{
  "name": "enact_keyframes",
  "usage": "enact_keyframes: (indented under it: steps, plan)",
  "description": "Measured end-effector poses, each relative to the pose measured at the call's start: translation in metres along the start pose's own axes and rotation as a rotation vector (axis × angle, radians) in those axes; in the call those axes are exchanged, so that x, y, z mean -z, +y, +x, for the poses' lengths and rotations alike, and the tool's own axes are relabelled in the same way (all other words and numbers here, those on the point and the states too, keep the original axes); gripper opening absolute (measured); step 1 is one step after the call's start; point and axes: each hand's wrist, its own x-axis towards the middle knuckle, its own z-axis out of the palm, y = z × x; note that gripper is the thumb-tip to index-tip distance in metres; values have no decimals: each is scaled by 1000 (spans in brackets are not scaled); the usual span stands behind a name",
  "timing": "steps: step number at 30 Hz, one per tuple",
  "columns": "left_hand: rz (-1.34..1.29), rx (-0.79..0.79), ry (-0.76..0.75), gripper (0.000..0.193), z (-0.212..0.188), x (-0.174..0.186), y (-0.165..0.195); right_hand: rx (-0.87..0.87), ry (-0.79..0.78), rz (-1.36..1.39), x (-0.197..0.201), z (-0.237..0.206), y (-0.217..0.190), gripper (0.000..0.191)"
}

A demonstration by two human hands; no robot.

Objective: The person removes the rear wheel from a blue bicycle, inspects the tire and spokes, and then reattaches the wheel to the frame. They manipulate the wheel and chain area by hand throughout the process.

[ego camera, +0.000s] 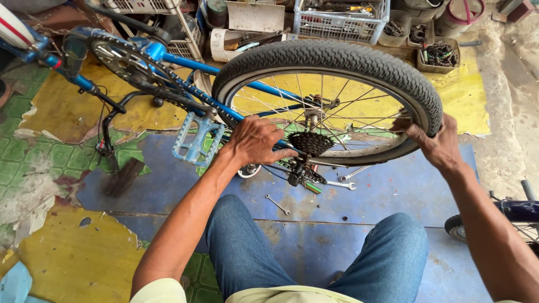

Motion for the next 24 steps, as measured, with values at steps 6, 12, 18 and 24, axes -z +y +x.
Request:
enact_keyframes:
  steps: [6, 12, 18, 24]
  plan:
    - [23, 3, -24, 69, 1, 0, 1, 30, 27, 19, -2, -5, 26, 74]
    - [12, 16, -25, 67, 1, 0, 1, 26, 76, 42, -6, -10, 33, 72]
    - [4, 24, -38, 66, 2, -1, 1, 13, 87, 42, -7, -10, 36, 68]
    - [-30, 36, -16, 58, 2, 4, 2, -3, 84, 88, -8, -11, 33, 62]
